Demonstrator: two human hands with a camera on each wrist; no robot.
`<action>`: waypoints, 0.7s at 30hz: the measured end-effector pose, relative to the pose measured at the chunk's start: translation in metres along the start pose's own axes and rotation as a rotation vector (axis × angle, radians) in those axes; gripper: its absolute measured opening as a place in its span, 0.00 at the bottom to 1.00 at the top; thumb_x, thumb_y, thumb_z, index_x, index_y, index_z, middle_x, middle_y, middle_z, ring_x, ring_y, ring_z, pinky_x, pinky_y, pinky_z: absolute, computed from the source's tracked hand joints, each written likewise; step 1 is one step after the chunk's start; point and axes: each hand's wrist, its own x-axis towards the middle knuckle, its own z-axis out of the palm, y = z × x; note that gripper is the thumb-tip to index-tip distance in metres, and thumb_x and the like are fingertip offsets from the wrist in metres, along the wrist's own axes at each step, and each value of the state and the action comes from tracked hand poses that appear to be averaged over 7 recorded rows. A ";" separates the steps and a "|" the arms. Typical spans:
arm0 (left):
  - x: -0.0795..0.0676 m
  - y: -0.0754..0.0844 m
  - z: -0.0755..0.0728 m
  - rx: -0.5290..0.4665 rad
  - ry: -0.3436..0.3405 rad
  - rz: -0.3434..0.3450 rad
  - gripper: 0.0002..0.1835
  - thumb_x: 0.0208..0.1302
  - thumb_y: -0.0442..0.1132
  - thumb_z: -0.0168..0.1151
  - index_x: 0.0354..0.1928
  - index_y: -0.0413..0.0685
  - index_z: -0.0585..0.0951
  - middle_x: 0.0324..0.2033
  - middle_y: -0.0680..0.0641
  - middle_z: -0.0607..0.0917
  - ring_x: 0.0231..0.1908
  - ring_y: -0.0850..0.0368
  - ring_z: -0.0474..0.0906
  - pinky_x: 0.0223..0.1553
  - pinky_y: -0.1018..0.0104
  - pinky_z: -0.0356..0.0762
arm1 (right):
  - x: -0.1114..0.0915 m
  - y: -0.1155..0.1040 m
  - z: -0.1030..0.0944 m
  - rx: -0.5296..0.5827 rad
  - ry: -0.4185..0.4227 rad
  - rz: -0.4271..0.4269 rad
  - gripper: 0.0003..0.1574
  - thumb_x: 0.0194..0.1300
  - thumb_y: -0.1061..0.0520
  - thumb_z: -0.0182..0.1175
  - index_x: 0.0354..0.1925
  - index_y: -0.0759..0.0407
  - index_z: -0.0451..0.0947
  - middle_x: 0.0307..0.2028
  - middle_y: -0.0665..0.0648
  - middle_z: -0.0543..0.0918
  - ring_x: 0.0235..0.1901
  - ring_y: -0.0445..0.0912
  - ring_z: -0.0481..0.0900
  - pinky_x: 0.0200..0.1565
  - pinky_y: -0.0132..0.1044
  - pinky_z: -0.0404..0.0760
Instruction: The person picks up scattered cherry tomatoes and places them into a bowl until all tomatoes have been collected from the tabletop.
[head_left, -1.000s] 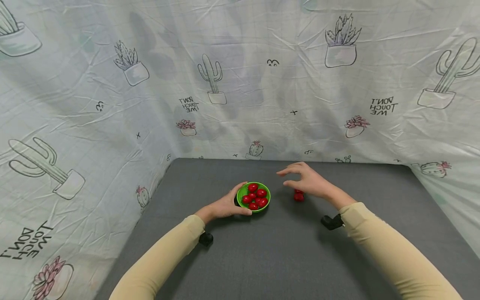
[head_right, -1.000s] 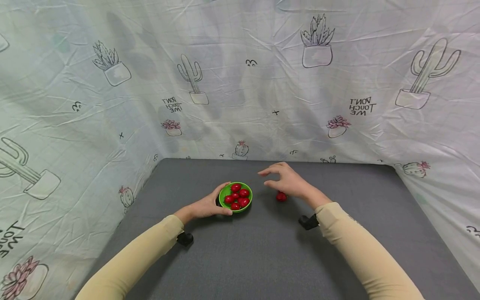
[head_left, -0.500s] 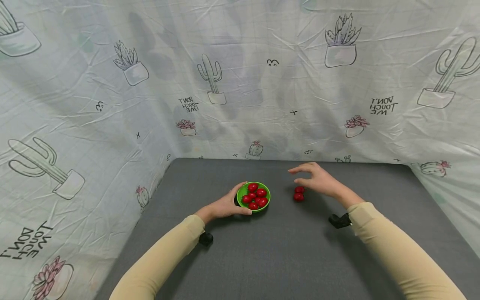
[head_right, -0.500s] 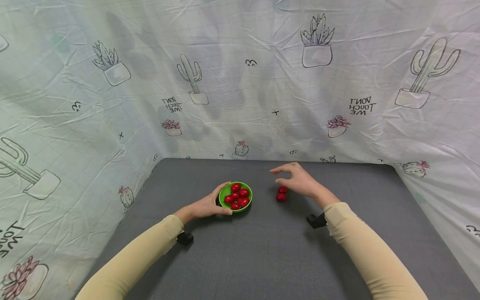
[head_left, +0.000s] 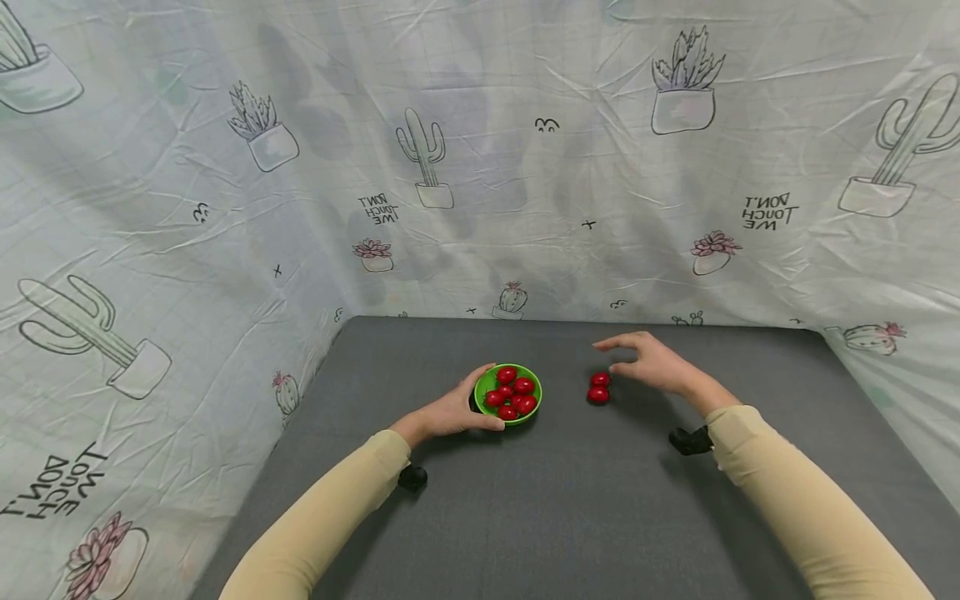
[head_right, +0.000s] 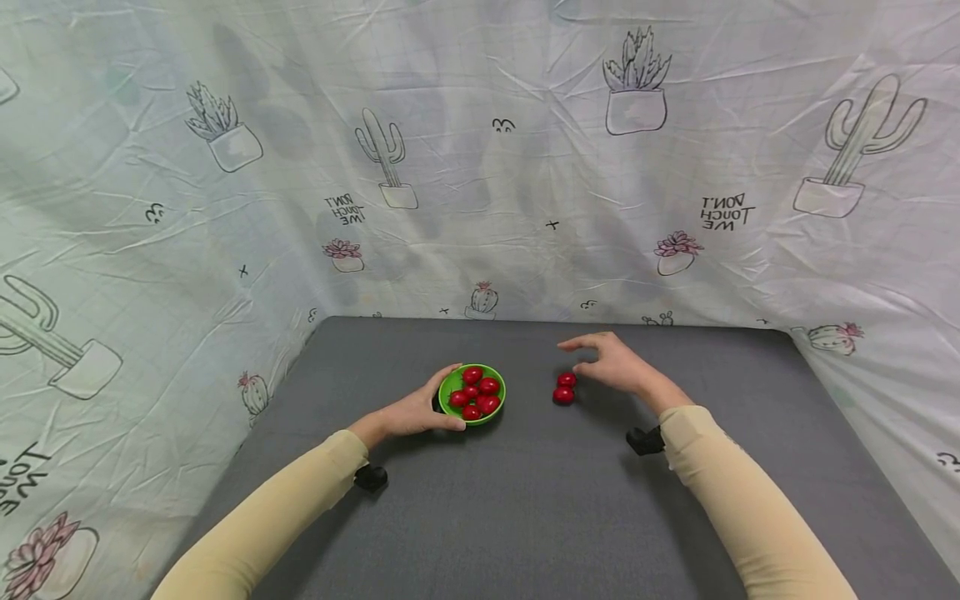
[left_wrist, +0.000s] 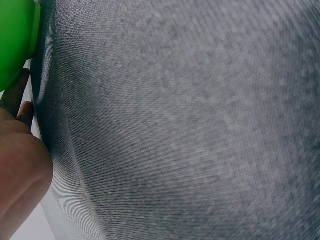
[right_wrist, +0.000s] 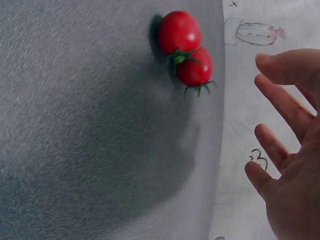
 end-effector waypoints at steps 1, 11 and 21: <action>0.000 0.000 0.000 -0.003 0.000 0.000 0.56 0.59 0.52 0.77 0.81 0.65 0.49 0.78 0.49 0.53 0.76 0.51 0.51 0.72 0.43 0.53 | 0.000 0.002 0.001 0.005 -0.009 0.007 0.29 0.70 0.64 0.64 0.68 0.59 0.76 0.68 0.63 0.74 0.68 0.64 0.67 0.63 0.67 0.66; 0.002 -0.003 0.000 0.006 0.000 -0.004 0.56 0.60 0.52 0.77 0.81 0.67 0.49 0.78 0.50 0.53 0.76 0.51 0.50 0.72 0.41 0.52 | 0.001 0.019 0.010 0.014 -0.104 0.022 0.31 0.69 0.69 0.61 0.69 0.64 0.73 0.69 0.68 0.71 0.70 0.68 0.63 0.63 0.67 0.66; 0.001 -0.003 0.000 -0.020 -0.009 0.000 0.56 0.60 0.52 0.77 0.81 0.67 0.48 0.78 0.49 0.52 0.76 0.51 0.49 0.72 0.43 0.52 | 0.002 0.032 0.015 0.049 -0.109 0.004 0.28 0.68 0.70 0.60 0.65 0.61 0.78 0.66 0.66 0.75 0.70 0.67 0.63 0.65 0.69 0.61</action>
